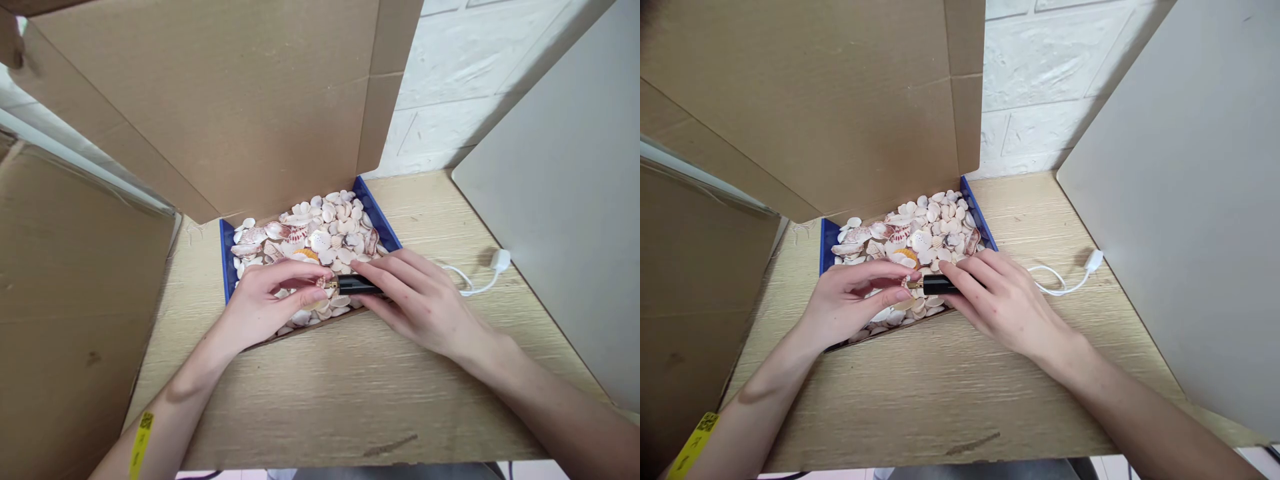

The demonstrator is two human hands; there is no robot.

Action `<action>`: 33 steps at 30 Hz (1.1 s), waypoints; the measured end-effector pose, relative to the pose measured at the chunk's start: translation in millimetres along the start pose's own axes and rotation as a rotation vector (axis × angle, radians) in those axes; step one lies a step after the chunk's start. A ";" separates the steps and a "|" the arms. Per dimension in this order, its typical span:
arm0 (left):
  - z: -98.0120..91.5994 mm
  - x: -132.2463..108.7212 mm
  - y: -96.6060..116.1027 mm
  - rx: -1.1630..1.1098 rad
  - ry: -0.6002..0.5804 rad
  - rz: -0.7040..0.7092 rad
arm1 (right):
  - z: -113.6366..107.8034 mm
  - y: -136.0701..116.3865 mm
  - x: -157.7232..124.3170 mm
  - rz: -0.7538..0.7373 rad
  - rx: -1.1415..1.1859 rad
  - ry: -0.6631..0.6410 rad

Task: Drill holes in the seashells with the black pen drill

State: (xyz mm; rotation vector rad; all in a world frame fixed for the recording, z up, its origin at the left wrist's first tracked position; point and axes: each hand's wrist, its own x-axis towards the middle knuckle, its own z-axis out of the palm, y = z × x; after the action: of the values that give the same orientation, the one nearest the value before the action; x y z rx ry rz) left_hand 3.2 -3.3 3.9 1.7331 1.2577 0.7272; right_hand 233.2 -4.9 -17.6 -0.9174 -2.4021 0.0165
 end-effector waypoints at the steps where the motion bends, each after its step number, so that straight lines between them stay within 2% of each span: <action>1: 0.0 -0.4 0.0 0.004 0.008 0.010 | 0.5 -0.7 -0.1 0.001 -0.001 -0.001; 18: -0.4 -2.0 -5.6 0.099 0.178 0.166 | -0.3 0.4 -0.7 0.154 0.003 -0.027; 23: 1.4 0.1 -10.9 0.059 0.260 0.279 | 0.7 1.8 -1.1 0.120 0.021 -0.036; 25: 2.1 0.3 -11.9 0.055 0.280 0.282 | 0.9 1.4 -1.6 0.103 0.023 0.007; 28: 2.5 -0.3 -11.8 0.042 0.307 0.285 | 0.7 0.1 -2.8 0.159 0.030 0.061; 33: 3.3 -1.2 -11.1 -0.022 0.354 0.260 | -0.3 0.2 -2.9 0.173 0.065 0.009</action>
State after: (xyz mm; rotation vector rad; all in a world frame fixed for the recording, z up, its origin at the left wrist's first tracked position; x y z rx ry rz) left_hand 0.6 -4.0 -7.3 1.8226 1.2582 1.2386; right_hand 235.2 -6.6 -18.8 -1.0897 -2.2933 0.1546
